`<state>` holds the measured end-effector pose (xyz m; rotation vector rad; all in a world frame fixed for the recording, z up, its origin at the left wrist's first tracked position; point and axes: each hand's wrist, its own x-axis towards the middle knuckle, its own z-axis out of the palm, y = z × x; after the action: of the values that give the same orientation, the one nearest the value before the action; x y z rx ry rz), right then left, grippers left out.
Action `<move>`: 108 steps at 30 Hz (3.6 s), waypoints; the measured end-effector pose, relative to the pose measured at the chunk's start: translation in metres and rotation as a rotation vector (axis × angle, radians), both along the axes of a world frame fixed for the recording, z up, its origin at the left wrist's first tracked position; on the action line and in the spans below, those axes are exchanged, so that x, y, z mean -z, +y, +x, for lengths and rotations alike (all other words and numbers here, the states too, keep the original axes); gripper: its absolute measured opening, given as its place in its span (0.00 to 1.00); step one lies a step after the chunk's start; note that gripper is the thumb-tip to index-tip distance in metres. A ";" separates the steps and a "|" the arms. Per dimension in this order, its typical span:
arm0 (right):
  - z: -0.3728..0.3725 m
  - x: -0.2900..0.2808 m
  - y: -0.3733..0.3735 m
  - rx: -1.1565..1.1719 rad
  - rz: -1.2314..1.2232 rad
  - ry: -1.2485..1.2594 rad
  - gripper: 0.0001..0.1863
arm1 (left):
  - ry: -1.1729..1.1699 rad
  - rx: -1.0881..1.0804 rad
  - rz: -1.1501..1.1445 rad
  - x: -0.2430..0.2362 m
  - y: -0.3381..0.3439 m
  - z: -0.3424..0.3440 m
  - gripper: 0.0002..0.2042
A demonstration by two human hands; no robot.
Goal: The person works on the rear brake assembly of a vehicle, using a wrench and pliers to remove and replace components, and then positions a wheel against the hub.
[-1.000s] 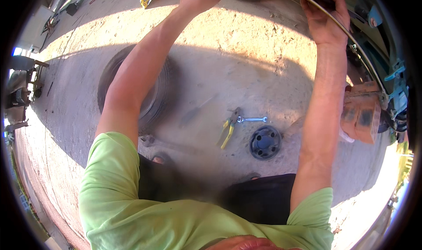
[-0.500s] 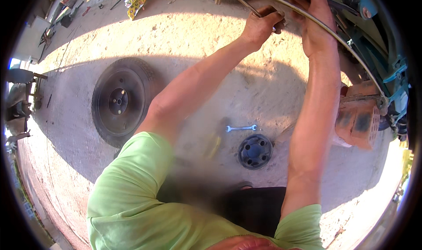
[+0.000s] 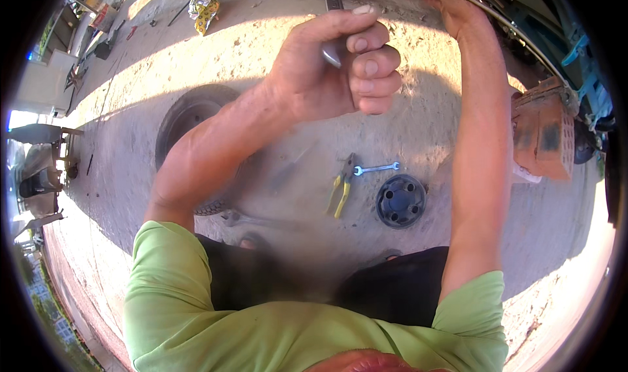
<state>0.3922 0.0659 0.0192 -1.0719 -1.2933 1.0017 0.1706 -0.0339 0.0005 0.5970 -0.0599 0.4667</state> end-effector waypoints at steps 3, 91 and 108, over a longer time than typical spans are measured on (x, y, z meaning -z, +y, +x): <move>-0.002 0.001 0.010 0.031 -0.055 0.057 0.26 | 0.473 -0.129 0.152 -0.007 -0.001 -0.049 0.18; 0.015 0.010 0.024 0.049 -0.089 -0.082 0.28 | 0.976 -0.729 0.586 0.097 0.093 0.051 0.18; 0.000 0.000 0.011 0.015 -0.207 -0.010 0.27 | 0.894 -0.697 0.421 0.035 0.055 -0.156 0.13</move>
<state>0.3924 0.0769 0.0189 -1.2430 -1.2065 1.1389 0.0147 0.0212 -0.0343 1.2039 0.9486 0.8272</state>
